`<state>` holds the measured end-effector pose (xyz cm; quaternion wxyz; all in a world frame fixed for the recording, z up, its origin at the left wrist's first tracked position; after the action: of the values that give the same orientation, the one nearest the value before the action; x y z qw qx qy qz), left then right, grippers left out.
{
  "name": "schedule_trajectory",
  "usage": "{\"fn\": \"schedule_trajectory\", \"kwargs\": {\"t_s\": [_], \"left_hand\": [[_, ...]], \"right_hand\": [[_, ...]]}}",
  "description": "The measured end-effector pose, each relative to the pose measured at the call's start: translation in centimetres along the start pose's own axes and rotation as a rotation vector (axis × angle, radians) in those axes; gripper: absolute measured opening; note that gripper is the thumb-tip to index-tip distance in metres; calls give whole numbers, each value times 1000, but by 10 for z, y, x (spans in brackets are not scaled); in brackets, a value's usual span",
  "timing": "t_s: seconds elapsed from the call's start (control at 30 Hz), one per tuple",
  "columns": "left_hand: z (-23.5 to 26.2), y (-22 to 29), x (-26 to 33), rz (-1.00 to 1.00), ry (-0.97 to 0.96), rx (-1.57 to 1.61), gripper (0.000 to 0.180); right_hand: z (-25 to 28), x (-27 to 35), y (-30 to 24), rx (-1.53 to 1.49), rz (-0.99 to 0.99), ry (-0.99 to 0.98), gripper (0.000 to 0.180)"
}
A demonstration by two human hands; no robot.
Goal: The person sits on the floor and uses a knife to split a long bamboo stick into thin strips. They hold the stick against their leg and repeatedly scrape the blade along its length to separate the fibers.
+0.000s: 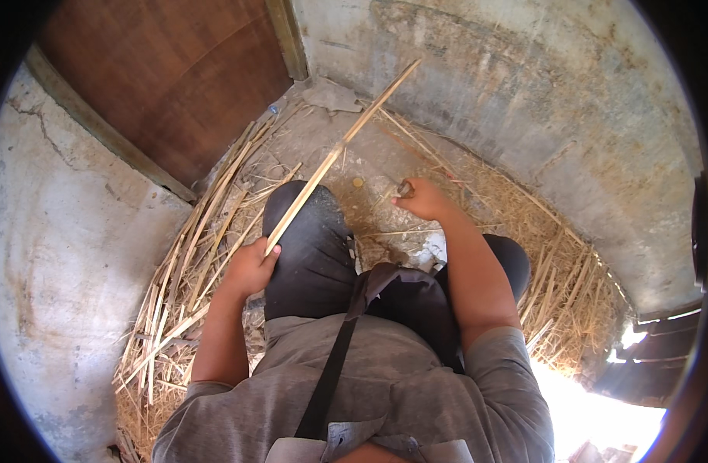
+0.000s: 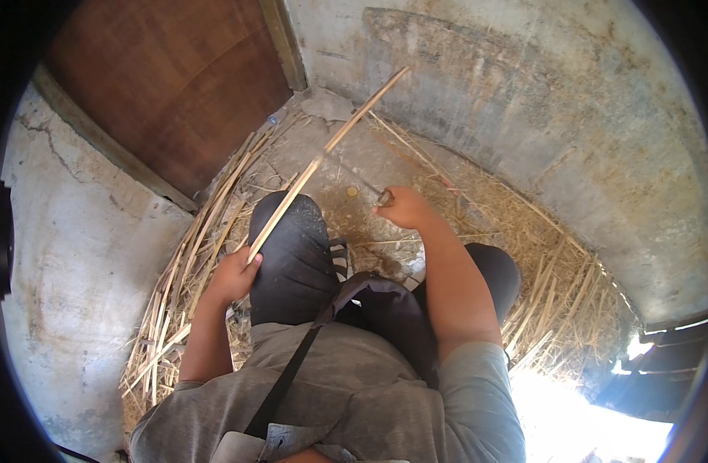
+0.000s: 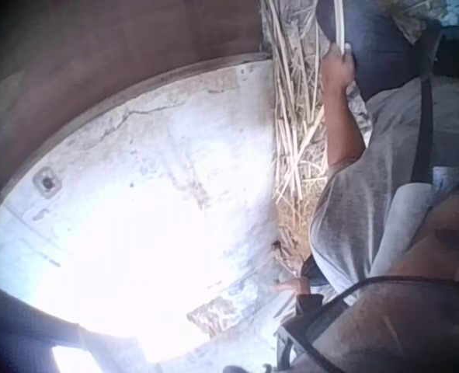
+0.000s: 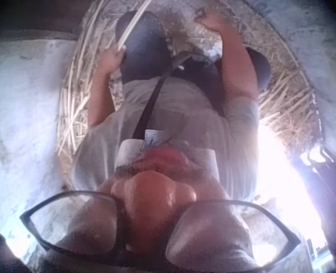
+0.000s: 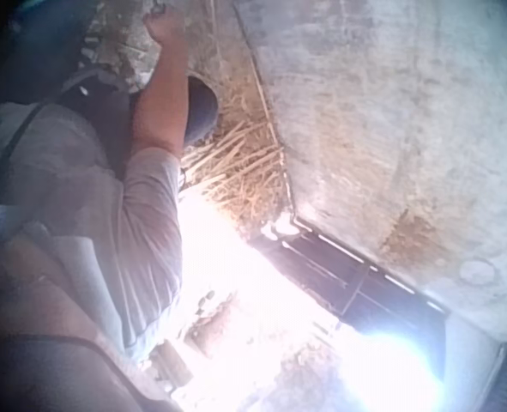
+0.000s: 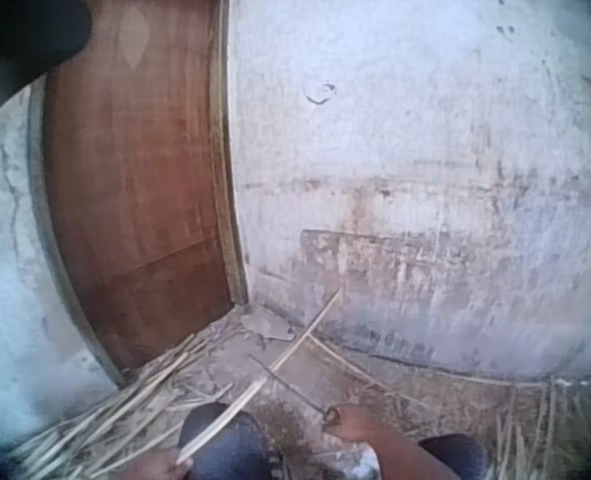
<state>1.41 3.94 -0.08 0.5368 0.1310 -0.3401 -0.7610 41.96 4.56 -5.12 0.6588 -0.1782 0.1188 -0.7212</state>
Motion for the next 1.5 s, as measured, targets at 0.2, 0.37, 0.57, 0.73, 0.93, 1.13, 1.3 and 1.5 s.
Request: {"fn": "schedule_trajectory", "kwargs": {"t_s": [0.2,0.37,0.57,0.73,0.93,1.13,1.3,1.5], "left_hand": [[0,1,0,28,-2,6,39],[-1,1,1,22,5,9,40],[0,1,2,27,3,26,40],[0,-1,2,24,7,12,40],[0,2,0,41,-4,37,41],[-1,3,3,42,14,68,41],[-1,1,2,54,8,75,41],[0,4,2,53,4,64,42]], "right_hand": [[6,6,8,-199,-192,-150,61],[-5,7,-31,38,92,-153,56],[-16,6,-48,98,247,-180,56],[6,3,-19,61,53,-122,58],[5,-1,25,-145,-184,-34,61],[0,4,-14,-197,-111,-177,61],[-21,1,-27,-40,98,-206,63],[8,4,-15,57,60,-90,63]]}}
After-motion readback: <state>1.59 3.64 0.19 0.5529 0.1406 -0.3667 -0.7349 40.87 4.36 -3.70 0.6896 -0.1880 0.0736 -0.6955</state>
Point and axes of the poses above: each hand's wrist, its own x-axis away from the middle knuckle, its own z-axis out of the back of the hand, y = z × x, the point moved 4 cm from there along -x, towards the middle knuckle, and after that the axes turned 15 degrees about x, right-handed, at the moved point
